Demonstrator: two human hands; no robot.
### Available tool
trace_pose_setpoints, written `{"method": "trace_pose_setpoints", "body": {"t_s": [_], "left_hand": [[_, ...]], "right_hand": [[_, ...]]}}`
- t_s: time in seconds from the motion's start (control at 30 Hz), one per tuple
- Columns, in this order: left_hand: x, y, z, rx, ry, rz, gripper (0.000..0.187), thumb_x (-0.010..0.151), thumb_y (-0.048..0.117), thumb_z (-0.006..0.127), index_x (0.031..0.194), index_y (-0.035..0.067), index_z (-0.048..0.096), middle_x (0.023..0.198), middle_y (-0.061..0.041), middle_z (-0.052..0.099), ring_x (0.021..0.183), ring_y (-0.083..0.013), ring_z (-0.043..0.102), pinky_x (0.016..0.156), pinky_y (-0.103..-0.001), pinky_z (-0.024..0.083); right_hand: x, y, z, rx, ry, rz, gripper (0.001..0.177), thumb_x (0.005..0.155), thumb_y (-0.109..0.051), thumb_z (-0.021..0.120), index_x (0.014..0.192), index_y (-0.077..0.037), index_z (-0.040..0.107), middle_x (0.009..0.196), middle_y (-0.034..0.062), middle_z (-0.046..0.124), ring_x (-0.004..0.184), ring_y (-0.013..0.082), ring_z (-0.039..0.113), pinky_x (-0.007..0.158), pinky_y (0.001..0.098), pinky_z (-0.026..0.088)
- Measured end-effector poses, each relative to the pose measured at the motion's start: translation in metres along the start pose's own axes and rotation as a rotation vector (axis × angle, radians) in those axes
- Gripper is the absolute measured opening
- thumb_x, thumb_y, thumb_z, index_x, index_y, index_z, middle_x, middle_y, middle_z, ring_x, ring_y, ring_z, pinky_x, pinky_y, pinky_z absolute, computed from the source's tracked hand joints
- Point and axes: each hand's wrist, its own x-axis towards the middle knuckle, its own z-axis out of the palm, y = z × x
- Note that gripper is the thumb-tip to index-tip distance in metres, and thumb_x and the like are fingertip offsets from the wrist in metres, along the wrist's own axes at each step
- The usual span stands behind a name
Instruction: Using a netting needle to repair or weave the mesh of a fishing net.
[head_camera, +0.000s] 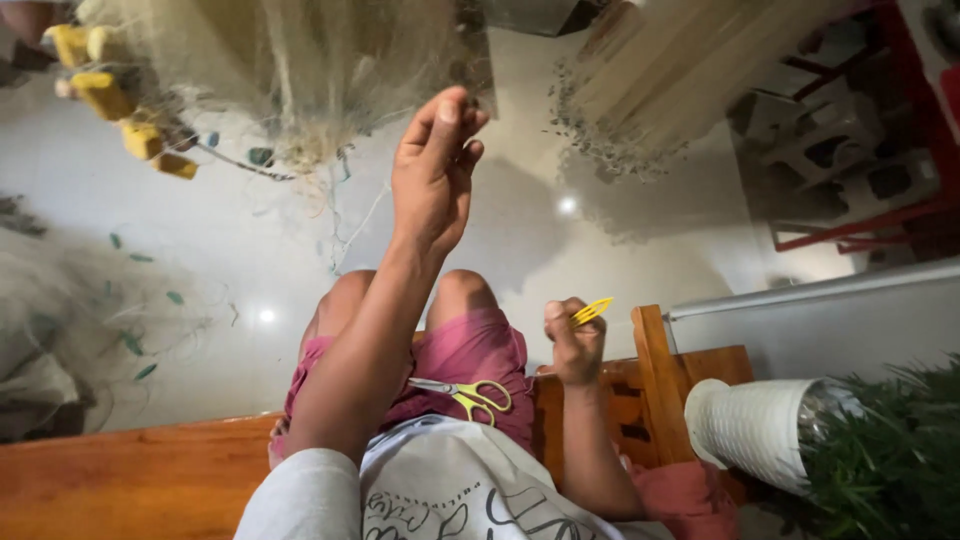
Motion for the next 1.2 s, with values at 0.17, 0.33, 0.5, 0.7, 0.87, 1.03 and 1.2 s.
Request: {"method": "trace_pose_setpoints", "body": {"t_s": [0.17, 0.33, 0.5, 0.7, 0.87, 1.03, 1.2], "left_hand": [[0.001, 0.006, -0.028, 0.081, -0.053, 0.06, 0.023, 0.098, 0.022, 0.069, 0.118, 0.009, 0.069, 0.101, -0.006, 0.074, 0.101, -0.0198, 0.072, 0.084, -0.025, 0.056], [0.008, 0.006, -0.038, 0.025, -0.088, 0.106, 0.021, 0.1, 0.019, 0.067, 0.118, 0.009, 0.068, 0.103, -0.006, 0.073, 0.102, -0.0204, 0.072, 0.085, -0.026, 0.057], [0.008, 0.015, -0.035, -0.022, -0.085, 0.167, 0.023, 0.103, 0.019, 0.062, 0.124, 0.009, 0.066, 0.111, -0.006, 0.072, 0.103, -0.0202, 0.071, 0.086, -0.028, 0.056], [0.009, 0.028, -0.028, -0.07, -0.221, 0.206, 0.016, 0.107, 0.017, 0.056, 0.12, 0.01, 0.062, 0.124, -0.007, 0.067, 0.117, -0.021, 0.066, 0.096, -0.028, 0.054], [0.012, 0.032, -0.035, -0.111, -0.187, 0.233, 0.008, 0.107, 0.012, 0.055, 0.113, 0.01, 0.059, 0.129, -0.004, 0.063, 0.118, -0.018, 0.065, 0.097, -0.023, 0.055], [0.013, 0.04, -0.033, -0.141, -0.226, 0.258, 0.008, 0.107, 0.013, 0.054, 0.112, 0.006, 0.056, 0.134, -0.005, 0.059, 0.119, -0.0164, 0.065, 0.099, -0.023, 0.054], [0.016, 0.046, -0.034, -0.203, -0.273, 0.227, 0.009, 0.108, 0.016, 0.052, 0.112, 0.007, 0.052, 0.135, -0.005, 0.056, 0.115, -0.0142, 0.067, 0.098, -0.023, 0.054]], "right_hand": [[0.016, 0.022, -0.002, -0.012, 0.147, -0.12, 0.034, 0.097, -0.01, 0.062, 0.064, -0.008, 0.052, 0.048, 0.0001, 0.038, 0.046, 0.0058, 0.033, 0.048, 0.0212, 0.033], [0.023, 0.027, 0.007, -0.019, 0.119, -0.105, 0.034, 0.096, -0.01, 0.063, 0.063, -0.008, 0.053, 0.045, -0.0005, 0.04, 0.044, 0.0044, 0.034, 0.048, 0.0201, 0.035], [0.025, 0.032, 0.011, -0.009, 0.105, -0.057, 0.036, 0.099, -0.012, 0.062, 0.064, -0.009, 0.052, 0.047, -0.0021, 0.038, 0.047, 0.004, 0.032, 0.049, 0.0203, 0.033], [0.036, 0.028, 0.017, -0.037, 0.095, -0.033, 0.037, 0.098, -0.011, 0.063, 0.063, -0.009, 0.052, 0.046, -0.0018, 0.038, 0.045, 0.0051, 0.032, 0.048, 0.0212, 0.034], [0.035, 0.028, 0.014, -0.087, 0.136, 0.012, 0.04, 0.099, -0.014, 0.062, 0.06, -0.01, 0.051, 0.043, -0.0006, 0.039, 0.042, 0.0067, 0.034, 0.048, 0.0227, 0.035], [0.042, 0.026, 0.013, -0.08, 0.118, 0.004, 0.039, 0.098, -0.015, 0.063, 0.061, -0.01, 0.053, 0.044, -0.0017, 0.039, 0.043, 0.0049, 0.033, 0.047, 0.0208, 0.035], [0.036, 0.029, 0.021, -0.068, 0.11, 0.009, 0.039, 0.099, -0.013, 0.062, 0.061, -0.01, 0.052, 0.046, -0.0013, 0.037, 0.044, 0.0055, 0.031, 0.047, 0.022, 0.034]]}}
